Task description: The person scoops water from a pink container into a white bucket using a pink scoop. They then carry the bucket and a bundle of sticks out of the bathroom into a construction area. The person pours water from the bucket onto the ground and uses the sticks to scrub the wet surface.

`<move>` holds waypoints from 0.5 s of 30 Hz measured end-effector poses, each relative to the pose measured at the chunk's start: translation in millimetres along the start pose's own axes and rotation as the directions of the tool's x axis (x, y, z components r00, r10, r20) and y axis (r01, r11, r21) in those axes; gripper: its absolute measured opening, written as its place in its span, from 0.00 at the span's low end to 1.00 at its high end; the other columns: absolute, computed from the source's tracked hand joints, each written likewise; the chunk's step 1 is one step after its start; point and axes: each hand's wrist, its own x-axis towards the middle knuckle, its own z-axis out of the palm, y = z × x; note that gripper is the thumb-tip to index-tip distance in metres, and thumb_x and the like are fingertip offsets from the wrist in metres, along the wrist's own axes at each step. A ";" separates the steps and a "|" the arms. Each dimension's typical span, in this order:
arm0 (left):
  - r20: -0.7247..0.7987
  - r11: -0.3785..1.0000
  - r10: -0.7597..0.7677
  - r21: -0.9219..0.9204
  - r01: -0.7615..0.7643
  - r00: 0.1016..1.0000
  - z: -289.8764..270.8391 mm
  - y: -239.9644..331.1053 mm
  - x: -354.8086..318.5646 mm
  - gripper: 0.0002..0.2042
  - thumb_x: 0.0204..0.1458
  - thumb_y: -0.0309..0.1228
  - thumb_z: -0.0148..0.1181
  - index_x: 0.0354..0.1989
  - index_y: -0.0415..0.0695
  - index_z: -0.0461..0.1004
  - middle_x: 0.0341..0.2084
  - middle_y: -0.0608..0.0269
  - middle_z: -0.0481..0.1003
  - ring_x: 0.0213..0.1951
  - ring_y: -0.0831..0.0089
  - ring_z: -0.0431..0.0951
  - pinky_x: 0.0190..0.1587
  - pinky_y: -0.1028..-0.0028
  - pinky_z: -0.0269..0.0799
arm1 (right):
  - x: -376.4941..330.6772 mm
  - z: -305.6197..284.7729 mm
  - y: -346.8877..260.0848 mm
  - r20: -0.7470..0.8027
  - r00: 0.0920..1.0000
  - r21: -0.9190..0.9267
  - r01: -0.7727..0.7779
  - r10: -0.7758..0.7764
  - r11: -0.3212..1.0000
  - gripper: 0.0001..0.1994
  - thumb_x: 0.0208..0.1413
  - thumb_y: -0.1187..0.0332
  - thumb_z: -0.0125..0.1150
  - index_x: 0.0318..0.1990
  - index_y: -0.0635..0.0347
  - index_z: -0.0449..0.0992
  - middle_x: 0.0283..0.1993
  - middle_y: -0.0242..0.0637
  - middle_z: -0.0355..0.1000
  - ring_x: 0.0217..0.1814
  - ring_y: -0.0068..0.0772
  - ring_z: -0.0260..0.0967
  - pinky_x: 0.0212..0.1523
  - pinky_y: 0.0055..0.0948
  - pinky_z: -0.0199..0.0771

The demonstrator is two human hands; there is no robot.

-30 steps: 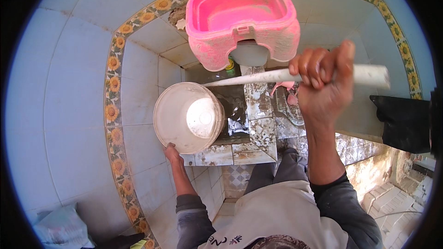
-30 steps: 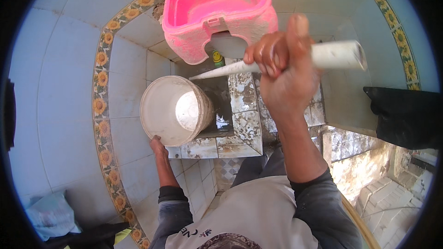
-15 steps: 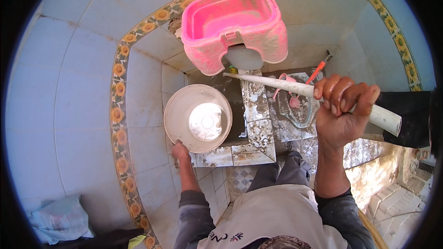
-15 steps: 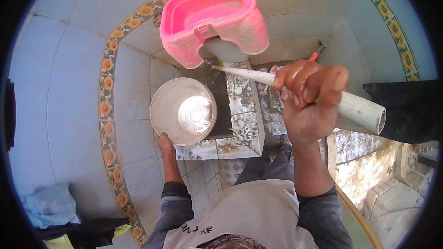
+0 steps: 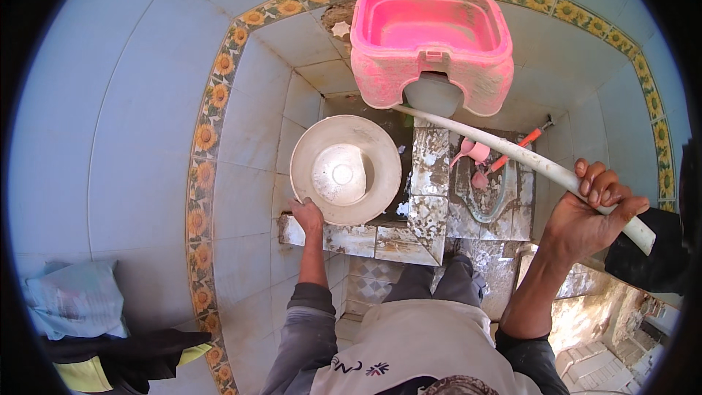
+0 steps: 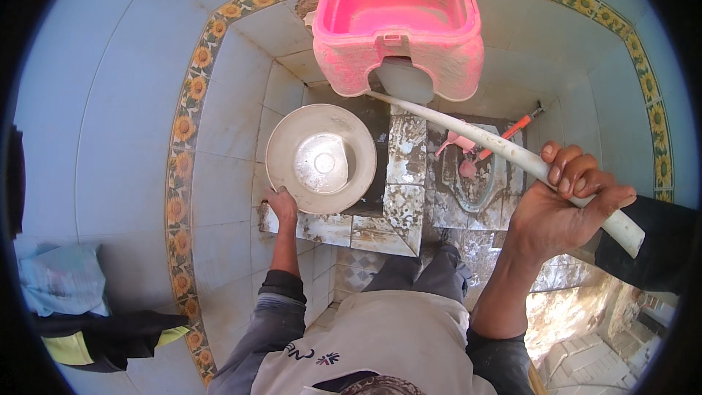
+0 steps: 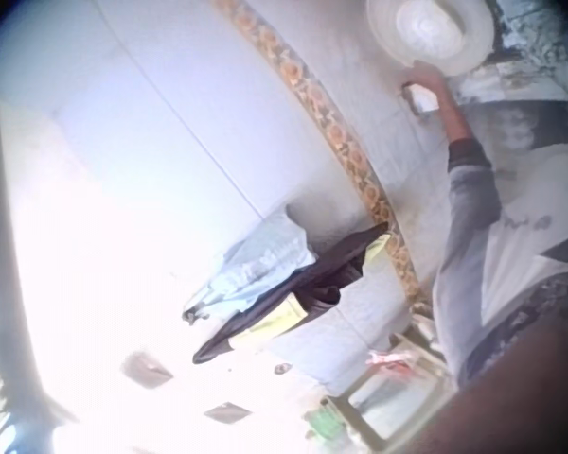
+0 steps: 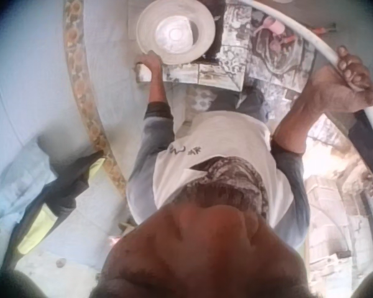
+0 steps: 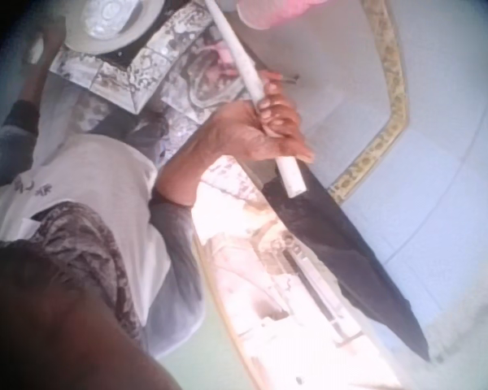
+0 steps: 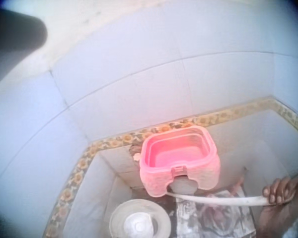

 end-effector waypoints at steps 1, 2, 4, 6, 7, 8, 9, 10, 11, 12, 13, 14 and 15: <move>-0.002 1.000 0.014 0.018 -0.014 1.000 2.1 -1.8 -1.5 0.12 0.50 0.24 0.47 0.40 0.29 0.63 0.37 0.37 0.70 0.40 0.45 0.72 0.48 0.59 0.64 | -2.4 3.5 3.0 -0.017 1.000 -0.023 0.004 -0.004 1.000 0.26 0.66 0.46 0.41 0.20 0.53 0.57 0.17 0.29 0.50 0.24 0.27 0.51 0.41 0.39 0.64; -0.001 1.000 0.016 0.014 -0.016 1.000 4.1 -3.7 -3.8 0.12 0.49 0.24 0.48 0.40 0.29 0.63 0.37 0.37 0.70 0.41 0.45 0.71 0.49 0.58 0.63 | -4.1 5.9 6.0 -0.034 0.999 -0.046 0.007 -0.009 0.999 0.25 0.66 0.46 0.41 0.20 0.53 0.58 0.17 0.29 0.50 0.24 0.27 0.51 0.43 0.40 0.65; 0.013 1.000 0.022 0.006 -0.022 1.000 9.5 7.0 -14.8 0.12 0.49 0.24 0.48 0.40 0.29 0.63 0.38 0.37 0.69 0.42 0.44 0.70 0.50 0.57 0.63 | -7.1 4.2 14.0 -0.015 1.000 -0.072 -0.010 0.009 0.997 0.25 0.66 0.46 0.40 0.21 0.53 0.58 0.18 0.30 0.51 0.25 0.27 0.51 0.46 0.42 0.65; 0.026 0.995 0.069 0.075 -0.070 0.997 17.8 25.0 -23.5 0.12 0.48 0.23 0.48 0.41 0.29 0.63 0.38 0.38 0.68 0.43 0.44 0.69 0.51 0.57 0.61 | -9.3 4.1 20.2 -0.008 1.000 -0.081 -0.020 0.019 0.996 0.25 0.66 0.45 0.39 0.21 0.53 0.58 0.19 0.30 0.51 0.25 0.27 0.51 0.48 0.44 0.65; 0.033 0.990 0.090 0.107 -0.093 0.995 20.9 30.0 -24.2 0.12 0.48 0.23 0.48 0.41 0.29 0.63 0.38 0.38 0.67 0.44 0.44 0.69 0.51 0.56 0.61 | -10.8 5.5 22.6 -0.008 1.000 -0.080 -0.019 0.019 0.997 0.25 0.66 0.46 0.39 0.21 0.53 0.58 0.19 0.30 0.51 0.25 0.27 0.51 0.49 0.44 0.65; 0.041 0.985 0.096 0.142 -0.100 0.995 22.5 28.5 -22.1 0.13 0.48 0.23 0.48 0.41 0.29 0.63 0.38 0.38 0.67 0.44 0.44 0.68 0.52 0.55 0.60 | -12.3 6.4 25.0 -0.007 1.000 -0.080 -0.019 0.018 0.997 0.25 0.66 0.46 0.38 0.22 0.53 0.58 0.19 0.30 0.51 0.25 0.27 0.51 0.49 0.45 0.65; 0.040 0.984 0.107 0.140 -0.111 0.993 23.5 24.2 -21.7 0.13 0.48 0.23 0.48 0.41 0.29 0.63 0.39 0.38 0.66 0.44 0.43 0.68 0.52 0.55 0.60 | -12.8 7.5 27.1 0.005 1.000 -0.083 -0.011 0.012 0.997 0.25 0.66 0.46 0.38 0.22 0.53 0.58 0.19 0.30 0.51 0.26 0.27 0.51 0.51 0.45 0.65; 0.040 0.983 0.118 0.138 -0.122 0.992 25.3 19.6 -22.9 0.13 0.48 0.23 0.47 0.42 0.30 0.63 0.39 0.38 0.66 0.44 0.43 0.67 0.52 0.55 0.60 | -13.5 8.2 29.1 0.016 1.000 -0.086 -0.003 0.004 0.996 0.24 0.66 0.47 0.38 0.23 0.53 0.58 0.20 0.30 0.51 0.26 0.28 0.51 0.52 0.45 0.64; 0.040 0.982 0.129 0.135 -0.133 0.991 26.8 14.9 -22.9 0.13 0.48 0.23 0.47 0.42 0.30 0.63 0.39 0.38 0.66 0.45 0.42 0.67 0.51 0.55 0.60 | -14.5 9.0 31.8 0.028 1.000 -0.089 0.006 -0.004 0.996 0.24 0.66 0.47 0.38 0.23 0.54 0.58 0.20 0.31 0.52 0.26 0.28 0.51 0.53 0.45 0.64; 0.048 0.982 0.130 0.132 -0.135 0.990 29.7 11.0 -22.0 0.13 0.48 0.23 0.47 0.42 0.30 0.63 0.39 0.38 0.66 0.45 0.42 0.67 0.52 0.55 0.60 | -15.6 8.9 35.7 0.044 0.999 -0.085 0.007 -0.003 0.996 0.23 0.67 0.48 0.39 0.24 0.54 0.58 0.21 0.31 0.52 0.27 0.28 0.52 0.53 0.45 0.63; 0.055 0.982 0.130 0.128 -0.137 0.990 31.8 6.9 -19.9 0.14 0.48 0.23 0.47 0.43 0.30 0.62 0.40 0.38 0.65 0.45 0.43 0.66 0.52 0.55 0.60 | -17.5 8.2 41.0 0.059 0.998 -0.081 0.008 -0.003 0.997 0.22 0.67 0.48 0.39 0.25 0.54 0.59 0.22 0.31 0.53 0.28 0.29 0.53 0.54 0.45 0.63; 0.063 0.983 0.131 0.124 -0.138 0.989 34.1 2.9 -17.0 0.14 0.48 0.23 0.47 0.43 0.30 0.62 0.40 0.38 0.65 0.45 0.43 0.66 0.52 0.55 0.60 | -19.8 7.3 47.0 0.075 0.997 -0.077 0.009 -0.003 0.997 0.22 0.67 0.49 0.40 0.26 0.55 0.59 0.24 0.32 0.54 0.29 0.29 0.53 0.55 0.46 0.63; 0.067 0.986 0.126 0.098 -0.132 0.990 37.0 1.9 -15.0 0.14 0.48 0.23 0.47 0.44 0.31 0.62 0.40 0.38 0.65 0.45 0.43 0.66 0.52 0.55 0.59 | -22.3 6.5 54.8 0.075 0.997 -0.108 0.010 -0.001 0.994 0.21 0.67 0.50 0.40 0.27 0.55 0.59 0.25 0.32 0.55 0.31 0.30 0.54 0.55 0.46 0.62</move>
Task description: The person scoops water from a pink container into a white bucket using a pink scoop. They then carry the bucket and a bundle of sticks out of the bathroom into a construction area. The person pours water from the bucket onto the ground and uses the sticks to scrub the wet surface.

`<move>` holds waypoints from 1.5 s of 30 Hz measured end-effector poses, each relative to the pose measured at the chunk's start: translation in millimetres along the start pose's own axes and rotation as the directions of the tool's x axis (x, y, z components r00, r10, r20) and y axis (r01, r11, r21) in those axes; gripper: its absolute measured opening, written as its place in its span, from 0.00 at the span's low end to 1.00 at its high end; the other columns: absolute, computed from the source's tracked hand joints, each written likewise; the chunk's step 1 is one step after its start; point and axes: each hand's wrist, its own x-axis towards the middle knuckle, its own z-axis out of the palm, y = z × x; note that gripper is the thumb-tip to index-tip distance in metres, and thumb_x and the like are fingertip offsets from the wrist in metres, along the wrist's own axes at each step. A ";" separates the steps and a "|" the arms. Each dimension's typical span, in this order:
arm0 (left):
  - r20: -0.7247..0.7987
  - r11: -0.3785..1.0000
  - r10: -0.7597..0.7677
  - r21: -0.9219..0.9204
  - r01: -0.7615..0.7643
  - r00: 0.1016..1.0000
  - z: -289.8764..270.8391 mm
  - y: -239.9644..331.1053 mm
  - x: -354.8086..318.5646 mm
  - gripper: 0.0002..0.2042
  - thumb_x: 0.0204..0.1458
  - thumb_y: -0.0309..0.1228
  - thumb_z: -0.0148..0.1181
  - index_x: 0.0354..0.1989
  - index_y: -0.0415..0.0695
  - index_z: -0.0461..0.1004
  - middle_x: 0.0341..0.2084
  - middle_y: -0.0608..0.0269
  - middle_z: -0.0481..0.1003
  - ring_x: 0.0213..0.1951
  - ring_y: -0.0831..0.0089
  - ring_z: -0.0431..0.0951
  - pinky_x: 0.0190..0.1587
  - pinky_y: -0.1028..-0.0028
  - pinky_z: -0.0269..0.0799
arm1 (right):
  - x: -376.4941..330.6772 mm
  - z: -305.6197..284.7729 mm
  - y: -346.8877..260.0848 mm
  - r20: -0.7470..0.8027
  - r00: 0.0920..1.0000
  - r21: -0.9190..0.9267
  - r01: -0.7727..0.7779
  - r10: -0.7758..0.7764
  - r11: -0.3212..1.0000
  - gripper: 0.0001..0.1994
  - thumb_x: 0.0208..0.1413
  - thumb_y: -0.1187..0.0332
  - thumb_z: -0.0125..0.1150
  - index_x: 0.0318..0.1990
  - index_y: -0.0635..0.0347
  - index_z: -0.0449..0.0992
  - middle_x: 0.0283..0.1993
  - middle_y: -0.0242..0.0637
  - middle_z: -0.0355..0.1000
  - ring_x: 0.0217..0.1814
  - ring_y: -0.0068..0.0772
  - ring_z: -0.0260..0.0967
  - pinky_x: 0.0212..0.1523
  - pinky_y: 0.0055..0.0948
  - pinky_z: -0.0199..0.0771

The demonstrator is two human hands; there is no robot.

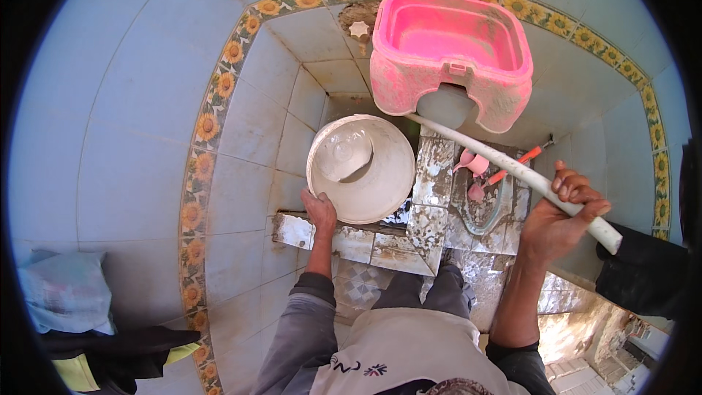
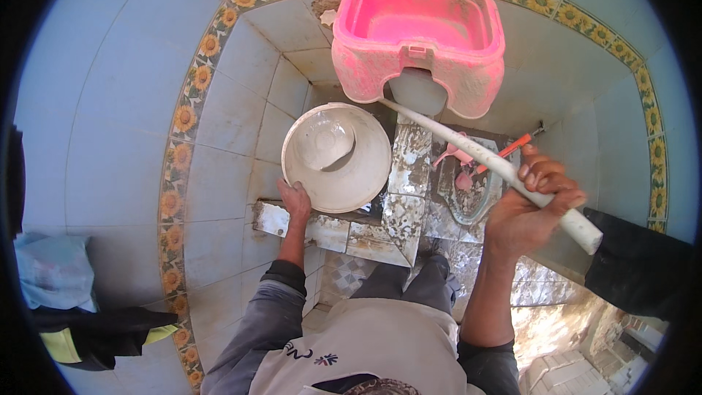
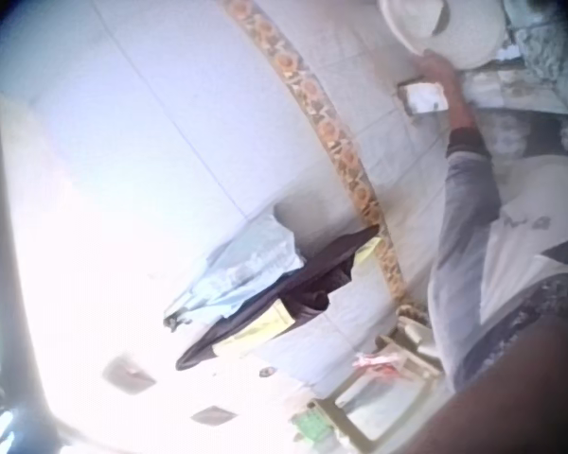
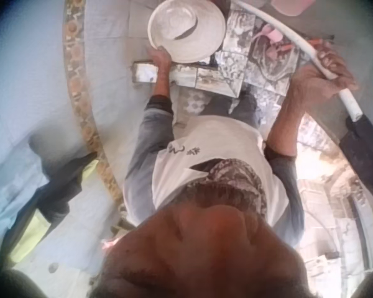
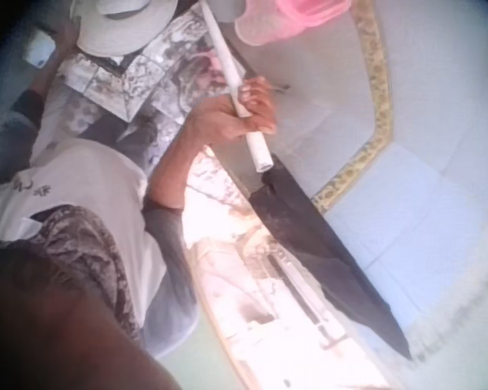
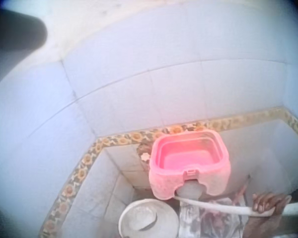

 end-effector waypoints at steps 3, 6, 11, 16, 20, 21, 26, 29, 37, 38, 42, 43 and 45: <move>-0.001 0.997 0.053 -0.060 -0.053 0.999 7.8 -5.0 10.5 0.15 0.48 0.22 0.46 0.46 0.31 0.62 0.41 0.38 0.64 0.46 0.44 0.66 0.53 0.55 0.59 | -12.9 -13.9 28.5 0.031 0.999 -0.118 -0.017 0.020 0.993 0.19 0.66 0.52 0.43 0.31 0.58 0.63 0.34 0.35 0.60 0.39 0.32 0.59 0.56 0.44 0.62; 0.010 0.983 0.172 -0.072 -0.171 0.985 16.7 -21.2 16.5 0.16 0.49 0.22 0.45 0.48 0.32 0.61 0.42 0.38 0.64 0.47 0.44 0.66 0.53 0.54 0.59 | -36.4 -17.4 48.5 -0.052 0.981 -0.401 -0.191 0.186 0.896 0.20 0.66 0.50 0.44 0.36 0.59 0.68 0.37 0.34 0.64 0.41 0.29 0.60 0.59 0.35 0.60; 0.158 0.959 0.285 -0.041 -0.282 0.946 19.2 -36.9 25.2 0.19 0.49 0.22 0.50 0.51 0.34 0.62 0.46 0.38 0.64 0.51 0.42 0.64 0.55 0.55 0.59 | -65.9 -37.4 67.7 -0.007 0.858 -0.746 -0.346 0.513 0.569 0.17 0.66 0.55 0.47 0.45 0.61 0.72 0.45 0.34 0.67 0.42 0.24 0.62 0.48 0.25 0.63; 0.241 0.928 0.298 0.154 -0.340 0.924 10.4 -43.4 54.2 0.25 0.46 0.22 0.56 0.57 0.41 0.62 0.54 0.45 0.62 0.55 0.46 0.63 0.59 0.55 0.57 | -83.4 -44.2 83.6 0.007 0.787 -0.750 -0.404 0.617 0.524 0.17 0.65 0.58 0.48 0.42 0.65 0.74 0.42 0.35 0.66 0.33 0.23 0.63 0.39 0.25 0.65; 0.385 0.699 0.684 -0.108 -0.707 0.619 -9.4 53.0 51.4 0.31 0.41 0.21 0.58 0.59 0.46 0.64 0.54 0.52 0.62 0.56 0.52 0.62 0.61 0.56 0.54 | -84.2 -46.2 78.2 0.044 0.787 -0.762 -0.372 0.616 0.530 0.18 0.64 0.55 0.51 0.41 0.62 0.74 0.36 0.34 0.68 0.31 0.24 0.65 0.37 0.25 0.67; 0.416 0.694 0.659 -0.015 -0.720 0.626 -5.4 52.8 45.2 0.32 0.39 0.21 0.59 0.60 0.48 0.64 0.54 0.53 0.62 0.56 0.53 0.61 0.61 0.56 0.53 | -86.5 -43.8 76.4 0.051 0.786 -0.763 -0.367 0.616 0.532 0.17 0.64 0.55 0.51 0.41 0.63 0.74 0.36 0.34 0.68 0.31 0.24 0.65 0.36 0.25 0.68; 0.454 0.618 0.614 0.233 -0.751 0.646 32.6 31.7 29.6 0.30 0.41 0.21 0.56 0.57 0.56 0.69 0.52 0.55 0.63 0.56 0.54 0.60 0.61 0.53 0.50 | -86.1 -38.5 77.5 0.055 0.773 -0.758 -0.379 0.631 0.531 0.16 0.64 0.58 0.51 0.40 0.64 0.74 0.36 0.35 0.67 0.32 0.24 0.65 0.36 0.26 0.67; 0.458 0.624 0.587 0.270 -0.733 0.668 44.1 13.7 21.2 0.28 0.43 0.21 0.55 0.57 0.58 0.70 0.52 0.55 0.63 0.56 0.54 0.60 0.60 0.52 0.51 | -89.5 -37.3 74.9 0.053 0.766 -0.770 -0.377 0.641 0.514 0.16 0.64 0.59 0.50 0.40 0.66 0.74 0.37 0.35 0.66 0.32 0.24 0.64 0.37 0.26 0.66; 0.532 0.676 0.454 0.317 -0.666 0.714 46.5 -14.5 6.1 0.32 0.45 0.19 0.54 0.61 0.59 0.64 0.57 0.54 0.59 0.60 0.53 0.57 0.60 0.52 0.50 | -93.6 -41.3 76.6 0.035 0.785 -0.774 -0.370 0.619 0.513 0.17 0.62 0.56 0.53 0.41 0.63 0.75 0.35 0.34 0.69 0.31 0.23 0.65 0.36 0.25 0.66; 0.535 0.683 0.447 0.313 -0.660 0.717 46.6 -15.8 6.5 0.32 0.45 0.19 0.54 0.61 0.60 0.63 0.58 0.54 0.58 0.60 0.52 0.56 0.60 0.53 0.50 | -94.9 -41.6 76.2 0.033 0.782 -0.773 -0.374 0.622 0.512 0.17 0.62 0.56 0.53 0.41 0.63 0.75 0.35 0.34 0.69 0.31 0.23 0.65 0.36 0.25 0.66; 0.596 0.717 0.377 0.296 -0.631 0.709 40.2 -12.2 13.7 0.35 0.44 0.17 0.53 0.63 0.60 0.59 0.60 0.53 0.55 0.63 0.50 0.54 0.61 0.53 0.52 | -97.5 -34.6 74.4 0.023 0.783 -0.777 -0.377 0.621 0.504 0.16 0.63 0.56 0.52 0.41 0.62 0.75 0.34 0.34 0.69 0.31 0.23 0.64 0.36 0.25 0.66; 0.609 0.711 0.359 0.313 -0.630 0.707 40.4 -13.6 13.9 0.35 0.44 0.17 0.53 0.64 0.60 0.59 0.60 0.53 0.55 0.63 0.50 0.54 0.61 0.53 0.53 | -97.9 -33.5 74.6 0.021 0.784 -0.767 -0.386 0.621 0.513 0.16 0.63 0.56 0.52 0.41 0.62 0.75 0.34 0.34 0.69 0.31 0.22 0.64 0.36 0.25 0.66; 0.633 0.696 0.325 0.344 -0.631 0.703 43.9 -15.5 13.3 0.36 0.44 0.16 0.53 0.64 0.59 0.58 0.61 0.53 0.53 0.63 0.50 0.53 0.61 0.53 0.54 | -98.7 -34.7 73.8 0.023 0.780 -0.758 -0.394 0.626 0.519 0.16 0.63 0.56 0.52 0.42 0.62 0.75 0.34 0.33 0.69 0.32 0.22 0.64 0.37 0.24 0.66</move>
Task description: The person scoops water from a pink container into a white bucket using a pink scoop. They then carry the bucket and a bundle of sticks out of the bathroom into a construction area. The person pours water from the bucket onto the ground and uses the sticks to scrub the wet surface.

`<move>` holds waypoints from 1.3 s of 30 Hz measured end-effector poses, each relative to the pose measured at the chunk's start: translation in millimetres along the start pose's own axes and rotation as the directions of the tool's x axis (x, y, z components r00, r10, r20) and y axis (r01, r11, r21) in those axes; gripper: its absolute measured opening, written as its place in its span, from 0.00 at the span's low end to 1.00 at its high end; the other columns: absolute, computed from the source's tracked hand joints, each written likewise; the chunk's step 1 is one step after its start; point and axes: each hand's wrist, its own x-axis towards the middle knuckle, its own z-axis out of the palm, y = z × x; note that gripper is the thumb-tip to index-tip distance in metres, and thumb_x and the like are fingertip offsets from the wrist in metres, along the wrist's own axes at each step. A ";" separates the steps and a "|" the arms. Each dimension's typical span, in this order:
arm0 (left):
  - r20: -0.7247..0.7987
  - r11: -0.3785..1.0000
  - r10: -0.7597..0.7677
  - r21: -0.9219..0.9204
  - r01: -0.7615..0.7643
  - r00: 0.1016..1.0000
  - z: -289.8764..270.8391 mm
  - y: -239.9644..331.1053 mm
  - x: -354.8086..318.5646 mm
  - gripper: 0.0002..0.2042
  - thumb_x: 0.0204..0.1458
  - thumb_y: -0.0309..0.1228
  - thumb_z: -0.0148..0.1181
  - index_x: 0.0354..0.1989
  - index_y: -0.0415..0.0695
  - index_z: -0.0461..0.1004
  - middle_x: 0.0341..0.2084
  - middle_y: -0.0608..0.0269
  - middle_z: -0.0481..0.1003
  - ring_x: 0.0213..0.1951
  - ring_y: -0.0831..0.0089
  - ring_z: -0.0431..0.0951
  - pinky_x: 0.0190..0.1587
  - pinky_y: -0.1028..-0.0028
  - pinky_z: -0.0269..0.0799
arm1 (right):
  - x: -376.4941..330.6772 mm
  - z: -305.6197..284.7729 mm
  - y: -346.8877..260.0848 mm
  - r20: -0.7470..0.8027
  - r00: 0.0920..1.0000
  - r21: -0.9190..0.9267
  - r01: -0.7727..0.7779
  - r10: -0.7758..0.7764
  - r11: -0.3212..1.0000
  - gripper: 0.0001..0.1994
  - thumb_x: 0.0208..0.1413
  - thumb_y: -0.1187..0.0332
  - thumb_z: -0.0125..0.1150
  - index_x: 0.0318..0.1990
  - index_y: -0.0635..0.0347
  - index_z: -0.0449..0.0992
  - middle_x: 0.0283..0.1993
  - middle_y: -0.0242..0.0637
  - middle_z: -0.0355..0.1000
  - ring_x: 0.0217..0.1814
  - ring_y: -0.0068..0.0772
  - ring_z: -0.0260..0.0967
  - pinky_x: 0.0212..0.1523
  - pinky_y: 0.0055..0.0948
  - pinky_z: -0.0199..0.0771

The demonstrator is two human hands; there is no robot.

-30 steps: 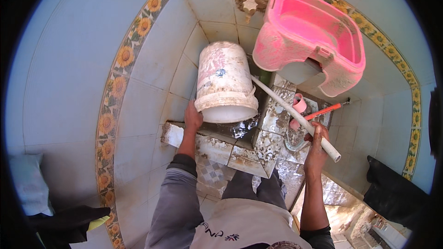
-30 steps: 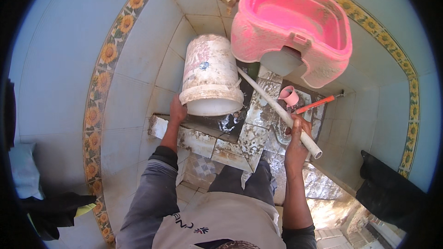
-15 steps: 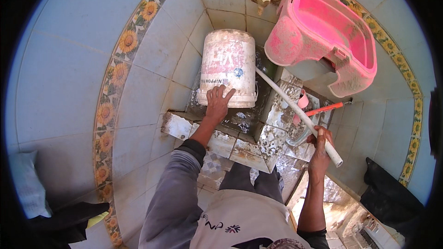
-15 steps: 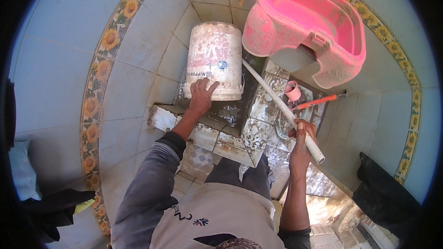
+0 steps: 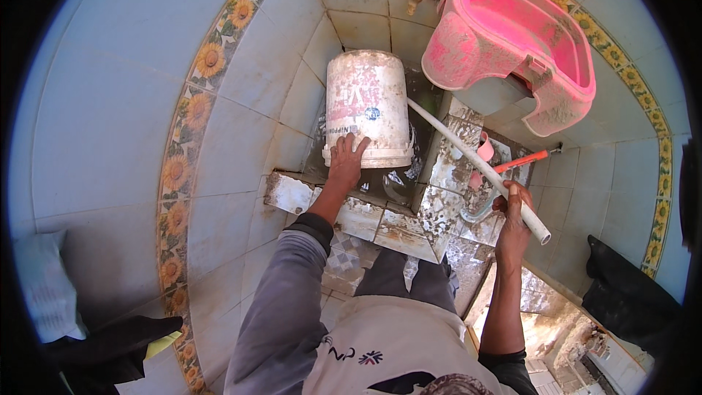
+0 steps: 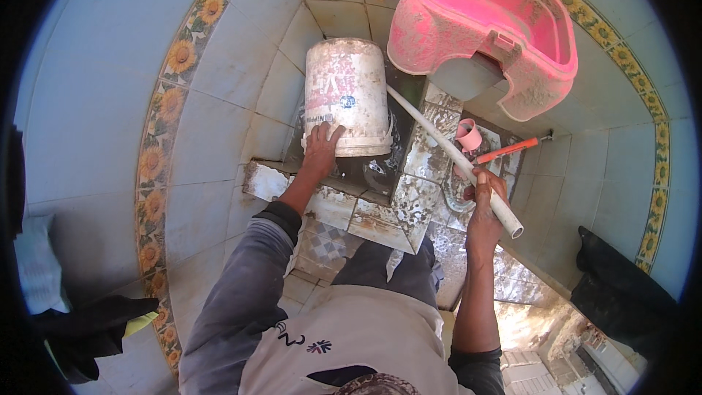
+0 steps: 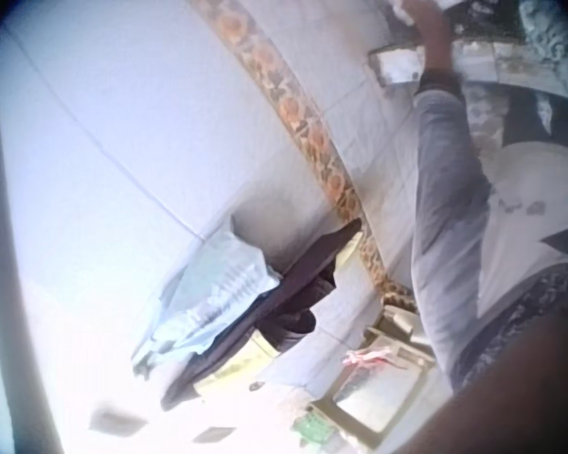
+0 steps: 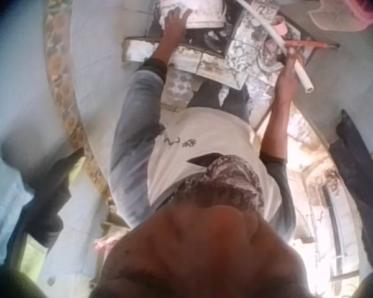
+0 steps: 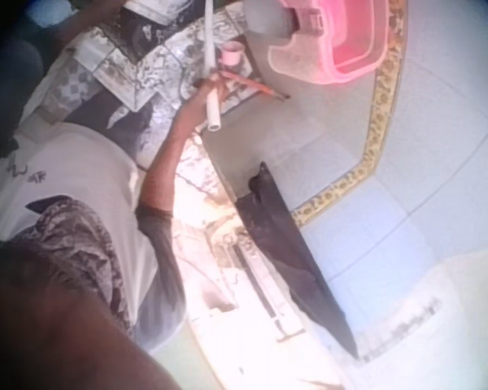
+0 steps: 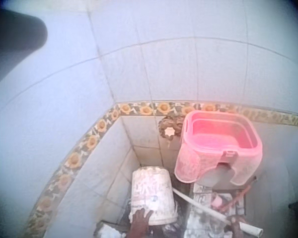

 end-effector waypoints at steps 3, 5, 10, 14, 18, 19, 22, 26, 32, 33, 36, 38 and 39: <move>0.033 1.000 0.003 -0.006 -0.002 0.999 2.8 -7.8 2.1 0.36 0.43 0.17 0.54 0.64 0.58 0.57 0.61 0.52 0.52 0.63 0.50 0.52 0.62 0.55 0.54 | -0.5 -2.4 3.5 0.017 1.000 -0.008 0.007 -0.007 1.000 0.16 0.63 0.56 0.52 0.43 0.61 0.75 0.35 0.33 0.69 0.32 0.22 0.63 0.37 0.24 0.65; -0.010 0.998 0.021 -0.055 -0.022 1.000 5.5 -12.7 0.8 0.39 0.38 0.16 0.58 0.63 0.55 0.57 0.59 0.49 0.54 0.62 0.48 0.54 0.63 0.56 0.55 | -1.2 -1.7 1.4 0.018 1.000 -0.018 0.025 -0.025 1.000 0.16 0.64 0.56 0.52 0.44 0.61 0.75 0.36 0.32 0.68 0.33 0.21 0.63 0.38 0.23 0.65; 0.035 0.987 -0.012 -0.159 0.017 0.999 5.0 -15.1 6.4 0.38 0.41 0.19 0.58 0.65 0.52 0.53 0.60 0.50 0.52 0.62 0.47 0.53 0.61 0.53 0.59 | -4.5 8.7 -4.0 -0.007 0.998 -0.051 0.067 -0.068 0.996 0.16 0.64 0.56 0.52 0.45 0.61 0.74 0.37 0.31 0.68 0.32 0.21 0.62 0.38 0.23 0.63; 0.037 0.943 -0.098 -0.316 0.105 0.994 5.7 -24.6 18.3 0.39 0.41 0.19 0.59 0.65 0.59 0.54 0.60 0.51 0.53 0.60 0.45 0.56 0.60 0.54 0.62 | -3.3 13.7 -1.7 -0.040 0.998 -0.057 0.043 -0.046 0.997 0.17 0.63 0.56 0.53 0.47 0.61 0.73 0.37 0.32 0.68 0.32 0.21 0.62 0.37 0.22 0.62; -0.049 0.890 -0.134 -0.445 0.098 0.990 -4.8 -31.2 31.1 0.38 0.42 0.20 0.59 0.64 0.60 0.57 0.58 0.51 0.58 0.58 0.45 0.61 0.59 0.54 0.62 | 0.6 15.9 -3.8 -0.047 0.998 -0.048 0.035 -0.037 0.998 0.19 0.63 0.55 0.54 0.51 0.61 0.72 0.36 0.32 0.69 0.32 0.20 0.62 0.37 0.23 0.64; -0.055 0.886 -0.144 -0.451 0.104 0.988 -5.9 -33.7 34.3 0.37 0.41 0.20 0.59 0.64 0.59 0.58 0.57 0.50 0.60 0.57 0.44 0.62 0.59 0.54 0.62 | 0.9 17.8 -3.6 -0.051 0.998 -0.029 0.035 -0.037 0.999 0.19 0.62 0.55 0.54 0.51 0.61 0.72 0.36 0.32 0.69 0.32 0.20 0.63 0.36 0.23 0.65; -0.107 0.884 -0.148 -0.461 0.083 0.983 -6.7 -42.2 45.2 0.35 0.41 0.22 0.60 0.62 0.57 0.62 0.55 0.49 0.63 0.55 0.44 0.65 0.58 0.54 0.63 | -0.3 24.6 -2.3 -0.074 0.997 0.043 0.016 -0.013 0.999 0.19 0.62 0.56 0.55 0.53 0.60 0.70 0.33 0.31 0.69 0.31 0.19 0.63 0.34 0.22 0.66; -0.172 0.872 -0.128 -0.489 0.028 0.977 0.6 -67.8 62.6 0.31 0.41 0.24 0.60 0.59 0.54 0.66 0.52 0.49 0.67 0.54 0.46 0.67 0.58 0.55 0.64 | -0.5 32.8 8.2 -0.074 0.994 0.115 -0.077 0.086 0.990 0.19 0.62 0.61 0.57 0.55 0.62 0.66 0.32 0.31 0.67 0.31 0.18 0.62 0.33 0.22 0.66; -0.119 0.810 -0.240 -0.572 0.131 0.963 -23.6 -64.9 86.2 0.27 0.41 0.24 0.61 0.55 0.46 0.69 0.46 0.47 0.74 0.50 0.52 0.74 0.53 0.61 0.69 | -11.5 39.6 64.7 0.058 0.986 0.042 -0.158 0.156 0.987 0.17 0.60 0.63 0.60 0.51 0.62 0.67 0.29 0.27 0.64 0.30 0.18 0.60 0.31 0.20 0.62; -0.137 0.784 -0.282 -0.603 0.145 0.950 -24.0 -67.8 89.7 0.25 0.41 0.25 0.63 0.53 0.44 0.70 0.44 0.47 0.75 0.48 0.53 0.75 0.52 0.61 0.70 | -13.5 40.9 85.1 0.080 0.984 -0.011 -0.156 0.157 0.988 0.17 0.59 0.63 0.60 0.51 0.62 0.67 0.29 0.27 0.64 0.30 0.18 0.60 0.32 0.20 0.62; -0.134 0.668 -0.414 -0.717 0.200 0.900 -19.6 -83.1 101.2 0.21 0.40 0.28 0.69 0.45 0.39 0.73 0.39 0.47 0.78 0.43 0.55 0.78 0.47 0.63 0.72 | -16.8 52.0 115.5 0.177 0.955 -0.119 -0.221 0.240 0.968 0.17 0.58 0.62 0.62 0.50 0.60 0.70 0.30 0.27 0.65 0.31 0.19 0.61 0.34 0.21 0.64; -0.055 0.535 -0.497 -0.805 0.256 0.866 -18.3 -96.3 108.1 0.18 0.39 0.30 0.72 0.38 0.36 0.74 0.36 0.48 0.79 0.41 0.56 0.79 0.44 0.63 0.73 | -17.8 71.7 128.4 0.230 0.937 -0.126 -0.239 0.263 0.963 0.16 0.57 0.62 0.62 0.49 0.59 0.71 0.30 0.28 0.67 0.32 0.20 0.63 0.36 0.22 0.66; -0.077 0.540 -0.513 -0.803 0.251 0.855 -19.8 -94.5 109.1 0.18 0.40 0.33 0.72 0.38 0.37 0.75 0.35 0.48 0.79 0.39 0.56 0.80 0.43 0.63 0.73 | -16.7 83.3 132.8 0.262 0.931 -0.125 -0.230 0.255 0.965 0.16 0.57 0.62 0.62 0.49 0.60 0.71 0.31 0.28 0.68 0.33 0.21 0.63 0.37 0.23 0.66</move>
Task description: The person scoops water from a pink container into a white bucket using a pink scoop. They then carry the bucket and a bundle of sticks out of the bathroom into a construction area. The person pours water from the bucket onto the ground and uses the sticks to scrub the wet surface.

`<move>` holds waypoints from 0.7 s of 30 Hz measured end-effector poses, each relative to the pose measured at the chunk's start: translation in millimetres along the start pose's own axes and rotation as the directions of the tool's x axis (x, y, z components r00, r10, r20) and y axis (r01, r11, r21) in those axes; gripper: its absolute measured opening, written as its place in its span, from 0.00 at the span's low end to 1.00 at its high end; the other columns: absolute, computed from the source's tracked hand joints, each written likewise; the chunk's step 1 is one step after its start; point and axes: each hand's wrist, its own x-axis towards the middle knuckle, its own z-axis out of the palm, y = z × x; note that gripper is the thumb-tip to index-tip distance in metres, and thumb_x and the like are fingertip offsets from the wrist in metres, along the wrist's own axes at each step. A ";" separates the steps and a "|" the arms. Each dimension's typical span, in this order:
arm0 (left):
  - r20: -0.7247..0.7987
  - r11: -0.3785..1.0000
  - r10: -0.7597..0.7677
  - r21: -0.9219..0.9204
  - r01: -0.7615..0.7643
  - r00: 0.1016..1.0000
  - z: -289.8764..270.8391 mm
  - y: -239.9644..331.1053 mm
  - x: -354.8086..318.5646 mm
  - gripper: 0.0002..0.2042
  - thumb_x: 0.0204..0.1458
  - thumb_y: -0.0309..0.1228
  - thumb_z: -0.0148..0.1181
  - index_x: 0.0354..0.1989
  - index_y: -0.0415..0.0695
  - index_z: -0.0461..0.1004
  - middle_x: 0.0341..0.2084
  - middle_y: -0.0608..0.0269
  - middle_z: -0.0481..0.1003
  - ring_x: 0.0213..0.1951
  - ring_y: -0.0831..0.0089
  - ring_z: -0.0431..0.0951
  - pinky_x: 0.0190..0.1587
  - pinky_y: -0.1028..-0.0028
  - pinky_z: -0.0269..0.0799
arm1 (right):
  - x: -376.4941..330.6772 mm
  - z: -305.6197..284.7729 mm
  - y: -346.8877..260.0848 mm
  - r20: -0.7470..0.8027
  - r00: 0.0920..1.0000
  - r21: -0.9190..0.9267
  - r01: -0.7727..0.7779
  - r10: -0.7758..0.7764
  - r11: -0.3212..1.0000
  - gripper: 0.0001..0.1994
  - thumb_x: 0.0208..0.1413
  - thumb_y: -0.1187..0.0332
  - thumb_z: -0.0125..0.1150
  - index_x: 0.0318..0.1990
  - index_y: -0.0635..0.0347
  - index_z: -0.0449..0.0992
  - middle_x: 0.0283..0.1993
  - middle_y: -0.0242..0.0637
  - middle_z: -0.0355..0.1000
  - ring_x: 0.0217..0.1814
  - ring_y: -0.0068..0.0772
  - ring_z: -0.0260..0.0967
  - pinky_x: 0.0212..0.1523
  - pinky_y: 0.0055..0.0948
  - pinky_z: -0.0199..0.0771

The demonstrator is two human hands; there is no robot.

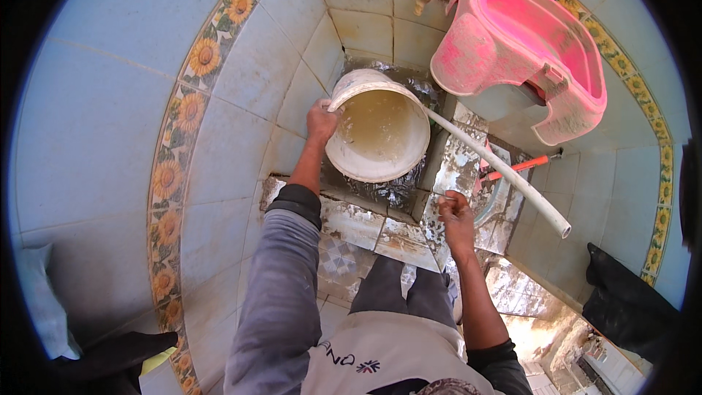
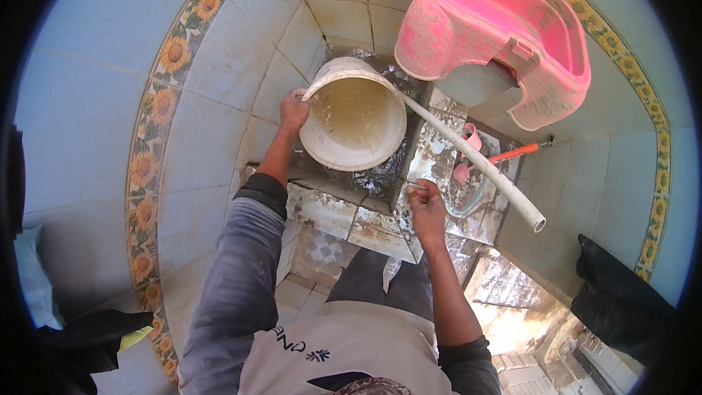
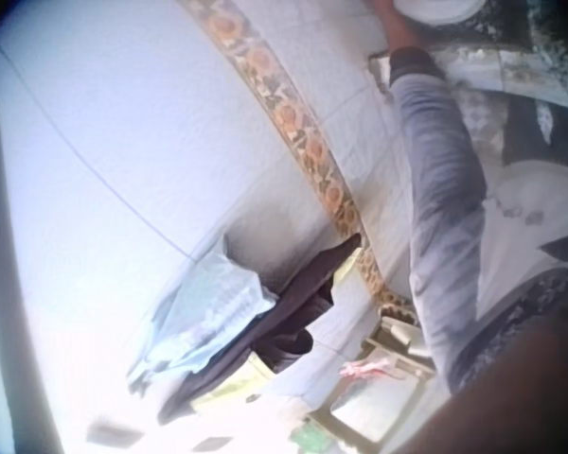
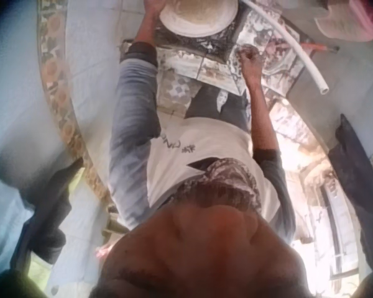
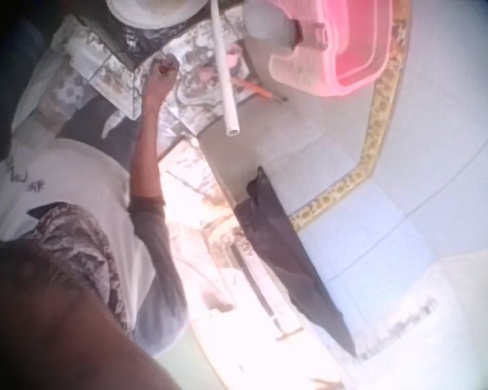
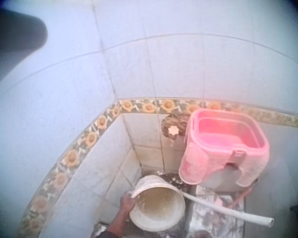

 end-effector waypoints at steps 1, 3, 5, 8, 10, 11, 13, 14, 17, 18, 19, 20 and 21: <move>-0.024 1.000 0.009 -0.001 -0.009 1.000 2.3 7.2 -3.3 0.18 0.41 0.35 0.71 0.37 0.38 0.76 0.34 0.48 0.79 0.38 0.56 0.80 0.43 0.63 0.73 | 7.7 10.6 -0.8 0.027 1.000 -0.001 0.010 -0.010 1.000 0.16 0.58 0.62 0.62 0.49 0.60 0.71 0.32 0.29 0.68 0.33 0.22 0.64 0.37 0.24 0.67; -0.068 0.999 0.003 0.053 0.001 0.998 0.9 14.4 -11.5 0.18 0.43 0.40 0.70 0.37 0.40 0.77 0.32 0.48 0.79 0.37 0.56 0.80 0.42 0.62 0.73 | 26.8 34.9 -5.9 0.117 0.993 -0.016 -0.004 0.006 1.000 0.18 0.58 0.63 0.61 0.51 0.65 0.69 0.39 0.34 0.70 0.39 0.24 0.66 0.41 0.24 0.67; -0.092 0.987 -0.026 0.156 0.041 0.995 1.5 12.1 -16.6 0.19 0.46 0.44 0.67 0.38 0.42 0.78 0.32 0.49 0.79 0.37 0.55 0.80 0.42 0.62 0.73 | 44.9 71.7 -4.8 0.088 0.992 0.151 -0.107 0.094 0.983 0.22 0.57 0.63 0.62 0.53 0.68 0.67 0.40 0.37 0.70 0.41 0.24 0.66 0.43 0.24 0.66; -0.062 0.984 -0.027 0.173 0.038 0.998 -5.6 8.7 -15.5 0.20 0.47 0.50 0.64 0.42 0.48 0.80 0.33 0.49 0.79 0.37 0.53 0.79 0.42 0.62 0.72 | 86.9 108.5 19.4 0.003 0.971 0.028 -0.240 0.240 0.970 0.34 0.55 0.63 0.63 0.63 0.72 0.54 0.52 0.44 0.68 0.52 0.32 0.66 0.53 0.28 0.64; -0.054 0.986 -0.032 0.159 0.040 0.998 -7.3 7.9 -9.7 0.20 0.47 0.51 0.64 0.42 0.50 0.80 0.34 0.50 0.79 0.38 0.53 0.79 0.43 0.62 0.72 | 111.9 132.2 45.4 -0.172 0.953 -0.036 -0.260 0.250 0.965 0.38 0.54 0.65 0.64 0.66 0.74 0.49 0.59 0.51 0.65 0.59 0.40 0.64 0.60 0.32 0.60; -0.035 0.988 -0.027 0.148 0.032 0.999 -1.8 10.7 -5.1 0.20 0.47 0.51 0.64 0.42 0.51 0.81 0.34 0.50 0.79 0.39 0.53 0.79 0.44 0.62 0.72 | 133.8 132.7 69.4 -0.146 0.942 0.153 -0.281 0.302 0.948 0.40 0.53 0.68 0.64 0.66 0.75 0.45 0.64 0.56 0.59 0.66 0.47 0.57 0.65 0.35 0.54; -0.035 0.985 -0.040 0.165 0.046 0.999 -9.4 -2.9 5.3 0.21 0.47 0.53 0.63 0.42 0.53 0.81 0.35 0.51 0.79 0.39 0.53 0.79 0.44 0.61 0.72 | 150.9 148.2 80.7 -0.186 0.936 0.182 -0.267 0.300 0.946 0.40 0.53 0.70 0.63 0.67 0.74 0.44 0.63 0.55 0.60 0.65 0.46 0.59 0.65 0.35 0.54; -0.035 0.984 -0.045 0.173 0.050 0.998 -13.2 -8.1 10.2 0.21 0.47 0.54 0.62 0.42 0.54 0.81 0.36 0.51 0.79 0.40 0.53 0.79 0.45 0.61 0.72 | 157.8 155.1 86.0 -0.207 0.932 0.198 -0.259 0.299 0.945 0.40 0.53 0.71 0.63 0.67 0.74 0.44 0.63 0.54 0.61 0.64 0.45 0.60 0.65 0.34 0.55; -0.005 0.969 -0.192 0.156 0.190 0.981 -7.6 0.8 8.5 0.23 0.47 0.57 0.61 0.44 0.55 0.80 0.37 0.51 0.79 0.42 0.53 0.78 0.46 0.61 0.72 | 176.9 151.5 100.2 0.035 0.918 0.412 -0.374 0.396 0.831 0.27 0.57 0.68 0.58 0.61 0.70 0.58 0.57 0.51 0.67 0.57 0.43 0.66 0.58 0.39 0.65; -0.010 0.966 -0.189 0.178 0.187 0.982 -6.3 3.1 9.3 0.23 0.47 0.57 0.60 0.45 0.55 0.80 0.38 0.52 0.79 0.43 0.53 0.78 0.47 0.60 0.71 | 184.9 150.9 104.3 0.104 0.903 0.449 -0.417 0.417 0.790 0.24 0.58 0.68 0.57 0.59 0.69 0.61 0.56 0.50 0.68 0.55 0.43 0.68 0.56 0.40 0.67; -0.012 0.963 -0.184 0.198 0.183 0.983 -4.5 6.2 9.9 0.23 0.48 0.57 0.59 0.45 0.56 0.80 0.39 0.52 0.79 0.44 0.53 0.78 0.47 0.60 0.71 | 191.3 152.5 108.8 0.046 0.915 0.512 -0.367 0.402 0.777 0.19 0.60 0.66 0.54 0.55 0.68 0.67 0.52 0.49 0.70 0.50 0.42 0.71 0.50 0.41 0.71; -0.012 0.960 -0.179 0.218 0.177 0.984 -2.5 9.8 10.4 0.23 0.48 0.57 0.59 0.46 0.56 0.79 0.41 0.52 0.78 0.45 0.53 0.77 0.48 0.60 0.71 | 198.5 149.9 112.5 0.014 0.914 0.484 -0.362 0.406 0.797 0.19 0.60 0.67 0.54 0.55 0.69 0.67 0.51 0.49 0.71 0.49 0.42 0.71 0.50 0.40 0.71; -0.016 0.957 -0.197 0.212 0.195 0.980 -3.6 7.0 11.0 0.23 0.49 0.56 0.58 0.47 0.57 0.79 0.42 0.51 0.78 0.45 0.53 0.77 0.48 0.60 0.71 | 201.8 149.0 112.6 -0.010 0.910 0.452 -0.365 0.414 0.814 0.19 0.60 0.68 0.54 0.55 0.69 0.67 0.50 0.49 0.71 0.48 0.41 0.72 0.49 0.38 0.71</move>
